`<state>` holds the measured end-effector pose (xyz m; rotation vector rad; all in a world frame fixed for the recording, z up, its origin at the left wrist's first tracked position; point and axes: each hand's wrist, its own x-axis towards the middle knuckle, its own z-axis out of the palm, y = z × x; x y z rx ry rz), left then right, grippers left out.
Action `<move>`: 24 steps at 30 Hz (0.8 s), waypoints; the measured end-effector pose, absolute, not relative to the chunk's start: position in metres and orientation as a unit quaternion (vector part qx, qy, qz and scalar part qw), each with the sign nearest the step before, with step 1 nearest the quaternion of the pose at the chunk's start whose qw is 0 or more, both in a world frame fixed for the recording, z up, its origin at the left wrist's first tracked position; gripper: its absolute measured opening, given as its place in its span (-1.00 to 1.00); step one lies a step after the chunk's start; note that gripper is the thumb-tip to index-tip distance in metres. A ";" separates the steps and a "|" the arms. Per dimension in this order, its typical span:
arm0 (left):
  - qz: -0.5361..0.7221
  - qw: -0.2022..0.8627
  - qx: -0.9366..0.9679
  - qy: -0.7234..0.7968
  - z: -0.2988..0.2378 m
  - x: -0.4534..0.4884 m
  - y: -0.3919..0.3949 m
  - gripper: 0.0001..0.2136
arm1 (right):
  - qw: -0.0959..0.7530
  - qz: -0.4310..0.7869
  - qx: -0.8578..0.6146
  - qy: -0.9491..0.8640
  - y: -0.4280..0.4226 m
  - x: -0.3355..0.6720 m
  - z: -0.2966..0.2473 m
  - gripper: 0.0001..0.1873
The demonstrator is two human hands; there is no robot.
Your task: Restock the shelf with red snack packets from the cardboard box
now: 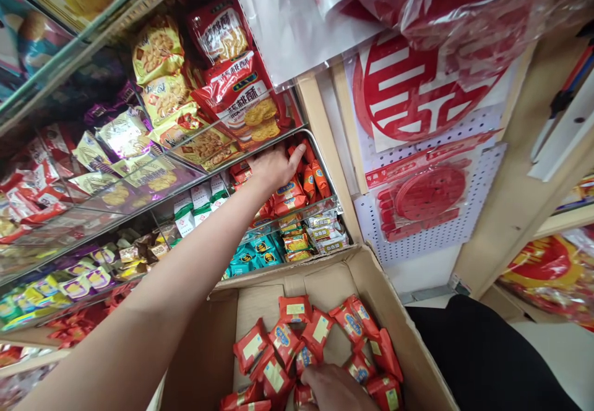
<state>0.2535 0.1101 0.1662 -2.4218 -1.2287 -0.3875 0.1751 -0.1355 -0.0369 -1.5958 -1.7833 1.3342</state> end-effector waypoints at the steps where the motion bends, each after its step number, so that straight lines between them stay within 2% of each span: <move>1: -0.139 0.192 -0.868 -0.437 0.166 0.254 0.111 -0.32 | 0.198 0.478 -0.570 -0.638 -0.135 0.175 -0.038 -0.65; 8: -0.131 0.160 -0.900 -0.385 0.172 0.258 0.119 -0.33 | 0.181 0.479 -0.573 -0.640 -0.133 0.175 -0.035 -0.65; 15: -0.121 0.189 -0.913 -0.340 0.173 0.247 0.107 -0.39 | 0.177 0.482 -0.575 -0.637 -0.132 0.177 -0.027 -0.66; 21: -0.162 0.197 -0.938 -0.235 0.172 0.225 0.094 -0.50 | 0.171 0.489 -0.569 -0.639 -0.132 0.178 -0.027 -0.65; 24: -0.178 0.234 -0.927 -0.233 0.170 0.215 0.089 -0.51 | 0.176 0.490 -0.571 -0.634 -0.133 0.179 -0.027 -0.65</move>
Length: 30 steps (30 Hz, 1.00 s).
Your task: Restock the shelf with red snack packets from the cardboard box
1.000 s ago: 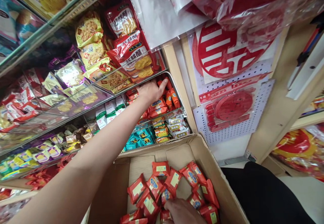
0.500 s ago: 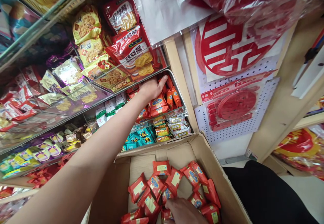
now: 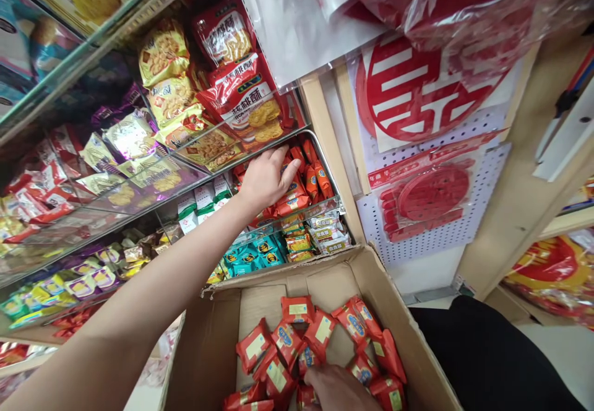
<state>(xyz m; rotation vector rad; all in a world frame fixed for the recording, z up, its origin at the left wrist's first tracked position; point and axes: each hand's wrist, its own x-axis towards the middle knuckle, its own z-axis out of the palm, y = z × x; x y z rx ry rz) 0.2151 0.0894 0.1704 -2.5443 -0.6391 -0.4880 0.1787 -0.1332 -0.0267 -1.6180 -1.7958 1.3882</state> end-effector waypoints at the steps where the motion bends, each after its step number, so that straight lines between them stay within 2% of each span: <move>1: -0.181 0.252 -0.919 -0.244 0.169 0.213 0.087 -0.50 | 0.175 0.489 -0.573 -0.634 -0.133 0.179 -0.027 -0.65; 6: -0.164 0.294 -0.890 -0.308 0.165 0.212 0.082 -0.47 | 0.169 0.483 -0.573 -0.640 -0.132 0.177 -0.026 -0.64; 13: -0.123 0.222 -0.906 -0.338 0.171 0.231 0.104 -0.42 | 0.169 0.480 -0.578 -0.638 -0.131 0.177 -0.026 -0.68; 22: -0.146 0.149 -0.949 -0.235 0.178 0.216 0.117 -0.48 | 0.161 0.488 -0.569 -0.642 -0.131 0.177 -0.026 -0.63; 30: -0.078 0.253 -0.910 -0.319 0.176 0.225 0.114 -0.44 | 0.160 0.486 -0.576 -0.637 -0.132 0.174 -0.032 -0.65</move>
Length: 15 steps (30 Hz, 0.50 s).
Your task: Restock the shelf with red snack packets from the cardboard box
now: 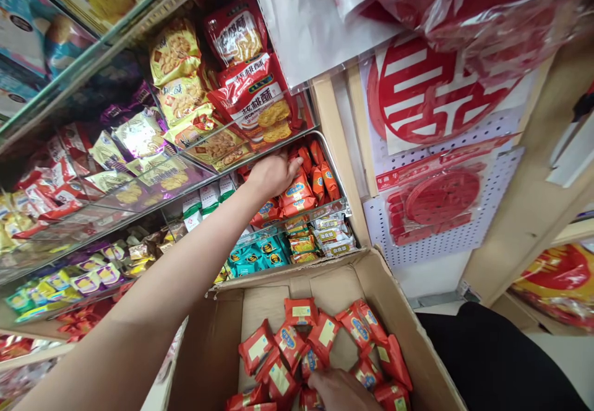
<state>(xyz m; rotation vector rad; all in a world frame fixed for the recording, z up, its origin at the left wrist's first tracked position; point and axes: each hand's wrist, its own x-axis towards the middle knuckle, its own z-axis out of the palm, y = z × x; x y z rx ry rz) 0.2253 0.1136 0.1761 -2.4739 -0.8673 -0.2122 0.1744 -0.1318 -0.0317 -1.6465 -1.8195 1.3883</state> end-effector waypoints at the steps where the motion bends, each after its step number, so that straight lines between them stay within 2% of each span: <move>1: -0.077 0.267 -0.901 -0.333 0.175 0.227 0.110 -0.42 | 0.168 0.484 -0.578 -0.635 -0.132 0.174 -0.032 -0.65; 6: -0.073 0.278 -0.888 -0.358 0.175 0.230 0.104 -0.36 | 0.169 0.485 -0.578 -0.634 -0.131 0.174 -0.032 -0.63; 12: -0.079 0.216 -0.929 -0.291 0.183 0.234 0.125 -0.45 | 0.155 0.482 -0.577 -0.641 -0.128 0.173 -0.034 -0.65; 15: -0.077 0.213 -0.918 -0.327 0.185 0.239 0.122 -0.44 | 0.141 0.479 -0.582 -0.643 -0.127 0.174 -0.030 -0.66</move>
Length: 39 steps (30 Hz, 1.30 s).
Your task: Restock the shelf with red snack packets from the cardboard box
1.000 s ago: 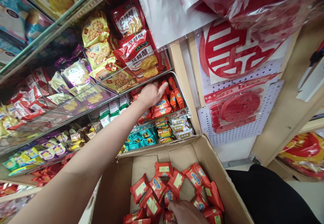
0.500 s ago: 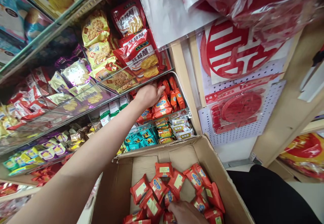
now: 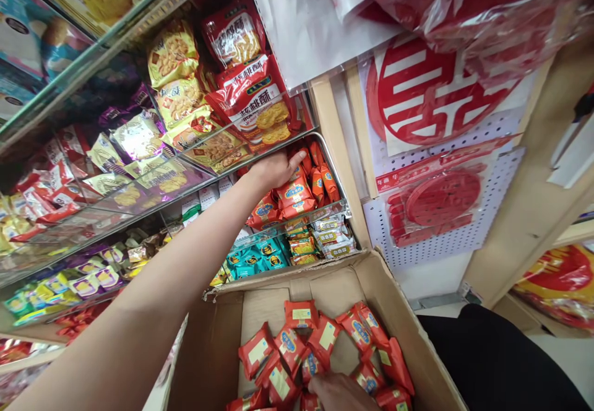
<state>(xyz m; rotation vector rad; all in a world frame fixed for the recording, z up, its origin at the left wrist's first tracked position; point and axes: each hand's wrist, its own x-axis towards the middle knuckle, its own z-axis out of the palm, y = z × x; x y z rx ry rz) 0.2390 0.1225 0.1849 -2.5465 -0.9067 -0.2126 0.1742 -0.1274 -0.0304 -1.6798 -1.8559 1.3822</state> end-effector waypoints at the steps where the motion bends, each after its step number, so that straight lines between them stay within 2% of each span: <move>1: -0.073 0.218 -0.910 -0.346 0.185 0.241 0.118 -0.42 | 0.136 0.479 -0.582 -0.643 -0.127 0.175 -0.028 -0.66; 8: -0.057 0.291 -0.878 -0.376 0.175 0.241 0.084 -0.25 | 0.121 0.473 -0.576 -0.656 -0.125 0.178 -0.020 -0.65; 13: -0.041 0.263 -0.874 -0.407 0.175 0.240 0.100 -0.23 | 0.127 0.464 -0.576 -0.661 -0.125 0.175 -0.026 -0.66; 22: -0.106 0.177 -0.923 -0.324 0.179 0.246 0.126 -0.30 | 0.114 0.474 -0.575 -0.657 -0.124 0.177 -0.020 -0.63; 29: -0.131 0.131 -0.912 -0.367 0.183 0.266 0.130 -0.41 | 0.111 0.473 -0.573 -0.660 -0.124 0.175 -0.030 -0.63; 34: -0.154 0.150 -0.916 -0.339 0.176 0.236 0.100 -0.37 | 0.143 0.468 -0.576 -0.655 -0.125 0.171 -0.043 -0.64; 39: -0.191 0.218 -0.900 -0.324 0.166 0.174 0.082 -0.43 | 0.112 0.494 -0.559 -0.656 -0.123 0.173 -0.034 -0.60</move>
